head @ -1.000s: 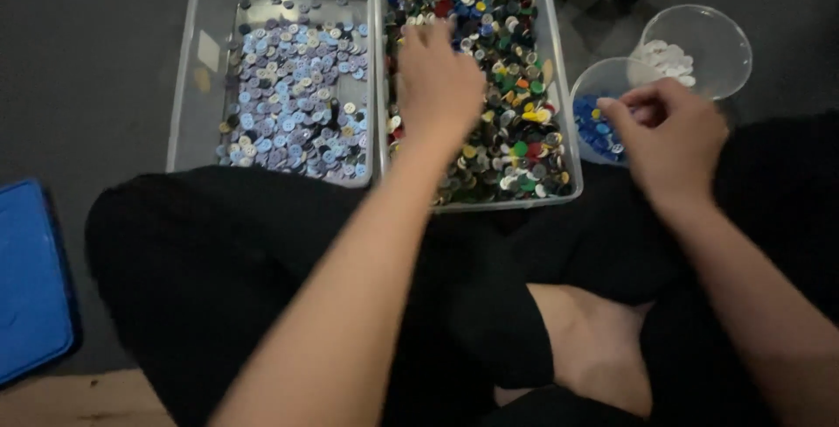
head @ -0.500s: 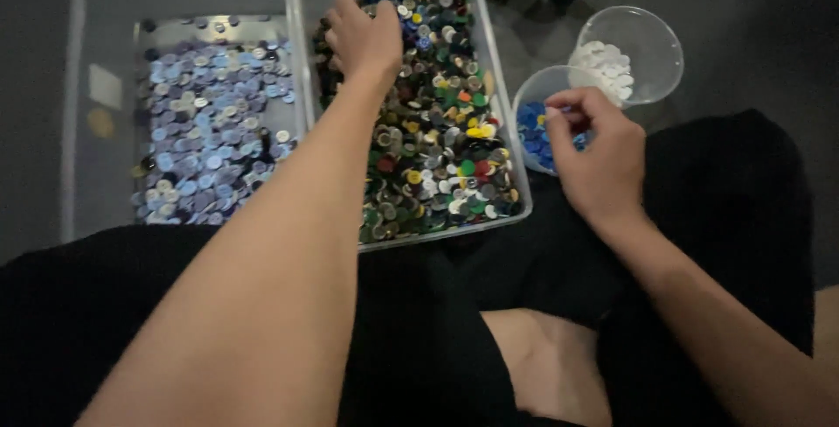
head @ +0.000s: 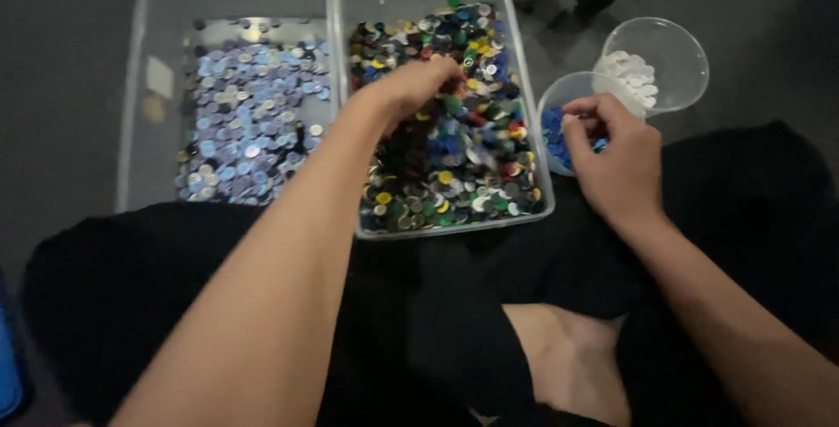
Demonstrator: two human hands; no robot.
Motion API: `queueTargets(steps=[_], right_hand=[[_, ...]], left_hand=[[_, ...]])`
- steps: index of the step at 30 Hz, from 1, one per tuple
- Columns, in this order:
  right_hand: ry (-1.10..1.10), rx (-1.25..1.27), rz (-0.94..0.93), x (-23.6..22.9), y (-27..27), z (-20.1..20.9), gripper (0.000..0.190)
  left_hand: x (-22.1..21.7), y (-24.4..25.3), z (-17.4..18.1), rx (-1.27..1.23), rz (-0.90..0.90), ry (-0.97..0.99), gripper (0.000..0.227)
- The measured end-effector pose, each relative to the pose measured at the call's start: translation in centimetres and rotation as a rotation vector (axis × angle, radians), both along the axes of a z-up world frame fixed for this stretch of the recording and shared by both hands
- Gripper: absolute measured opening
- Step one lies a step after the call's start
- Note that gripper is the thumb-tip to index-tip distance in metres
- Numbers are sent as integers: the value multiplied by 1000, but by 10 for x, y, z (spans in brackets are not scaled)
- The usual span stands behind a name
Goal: Sorting a large variety of buttons from a central bin into smaller containers based on their characteristics.
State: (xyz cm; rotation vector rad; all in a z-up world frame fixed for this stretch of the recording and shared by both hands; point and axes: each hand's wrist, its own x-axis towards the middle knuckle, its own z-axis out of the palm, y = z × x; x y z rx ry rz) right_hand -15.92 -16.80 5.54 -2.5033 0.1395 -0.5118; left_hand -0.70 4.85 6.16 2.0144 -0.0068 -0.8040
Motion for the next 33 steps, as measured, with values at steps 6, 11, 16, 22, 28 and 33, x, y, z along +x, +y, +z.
queueTargets(steps=[6,11,16,22,28,33], right_hand=[[26,53,58,-6,7,14,8],[-23,23,111,-10,4,7,9],[-66,-20,230,-14,6,7,13],[-182,-76,454,-25,31,12,23],[-68,-97,471,-31,49,18,32],[-37,-104,445,-28,47,12,20]], left_hand=[[-62,12,55,-28,-67,64,78],[-38,28,-38,182,-197,-387,35],[-83,48,-12,184,-130,-698,34],[-126,51,1,215,-101,-991,21],[-139,44,0,286,-157,-1097,26],[-138,41,-3,278,-150,-1099,13]])
